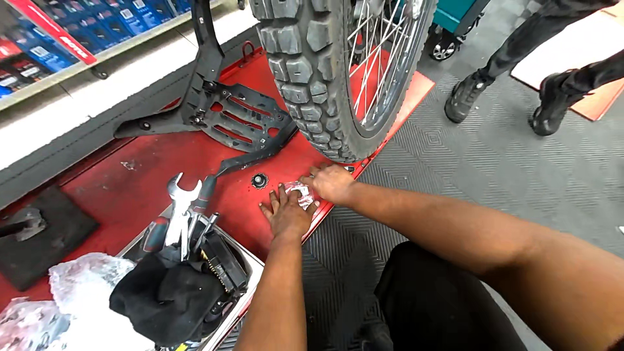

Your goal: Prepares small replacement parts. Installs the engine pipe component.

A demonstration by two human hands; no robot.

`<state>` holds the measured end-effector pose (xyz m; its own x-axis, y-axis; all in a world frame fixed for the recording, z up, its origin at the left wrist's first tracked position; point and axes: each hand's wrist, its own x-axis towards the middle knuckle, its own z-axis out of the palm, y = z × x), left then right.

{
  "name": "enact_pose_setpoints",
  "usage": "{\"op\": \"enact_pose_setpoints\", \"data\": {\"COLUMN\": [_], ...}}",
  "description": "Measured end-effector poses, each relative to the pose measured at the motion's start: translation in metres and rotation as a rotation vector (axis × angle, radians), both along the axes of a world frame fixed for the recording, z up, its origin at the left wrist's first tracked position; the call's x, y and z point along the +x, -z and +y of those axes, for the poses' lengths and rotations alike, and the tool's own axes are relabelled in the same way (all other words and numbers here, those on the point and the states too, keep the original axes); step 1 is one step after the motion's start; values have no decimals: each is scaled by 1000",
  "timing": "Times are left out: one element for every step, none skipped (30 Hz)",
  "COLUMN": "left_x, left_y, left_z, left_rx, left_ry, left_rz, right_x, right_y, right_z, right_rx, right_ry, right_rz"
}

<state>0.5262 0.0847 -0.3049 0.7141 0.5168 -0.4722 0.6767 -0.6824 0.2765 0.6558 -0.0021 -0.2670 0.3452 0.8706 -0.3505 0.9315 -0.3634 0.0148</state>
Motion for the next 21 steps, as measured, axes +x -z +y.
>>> {"op": "enact_pose_setpoints", "data": {"left_x": [0,0,0,0,0,1,1,2,3,5,8,10,13,17,22,26,30,34,37,39,41], "left_y": [0,0,0,-1,-2,-2,-3,-5,-8,-11,-12,-10,-5,0,5,8,9,8,8,6,4], "left_z": [0,0,-1,-1,0,0,0,1,2,3,3,1,-1,-1,-1,0,2,5,7,9,9], "left_rx": [-2,-5,-9,-15,-22,-31,-42,-53,-60,-52,-16,40,95,144,185,204,208,209,225,240,240], "left_ry": [-3,-8,-10,-12,-17,-21,-26,-30,-33,-33,-39,-52,-62,-64,-61,-53,-38,-10,32,76,106], "left_rz": [0,0,0,3,2,-1,-3,-3,-3,-11,-48,-113,-191,-266,-321,-342,-327,-286,-238,-199,-161], "right_x": [1,2,4,5,7,10,12,13,13,14,15,14,14,14,16,17,18,18,16,11,6], "right_y": [1,2,2,2,2,2,2,1,2,4,6,9,14,19,24,26,27,26,24,23,23], "right_z": [-3,-7,-12,-17,-22,-28,-35,-41,-45,-46,-42,-35,-28,-19,-11,-5,-1,-1,-3,-9,-17], "right_rx": [-4,-9,-15,-18,-16,-12,-4,15,53,108,141,150,148,146,149,147,137,132,148,197,264], "right_ry": [8,15,19,21,25,30,41,63,95,130,171,213,252,284,304,325,352,378,402,420,425], "right_rz": [-8,-18,-26,-37,-50,-64,-73,-72,-70,-67,-53,-29,-2,27,45,72,103,112,98,70,44]}}
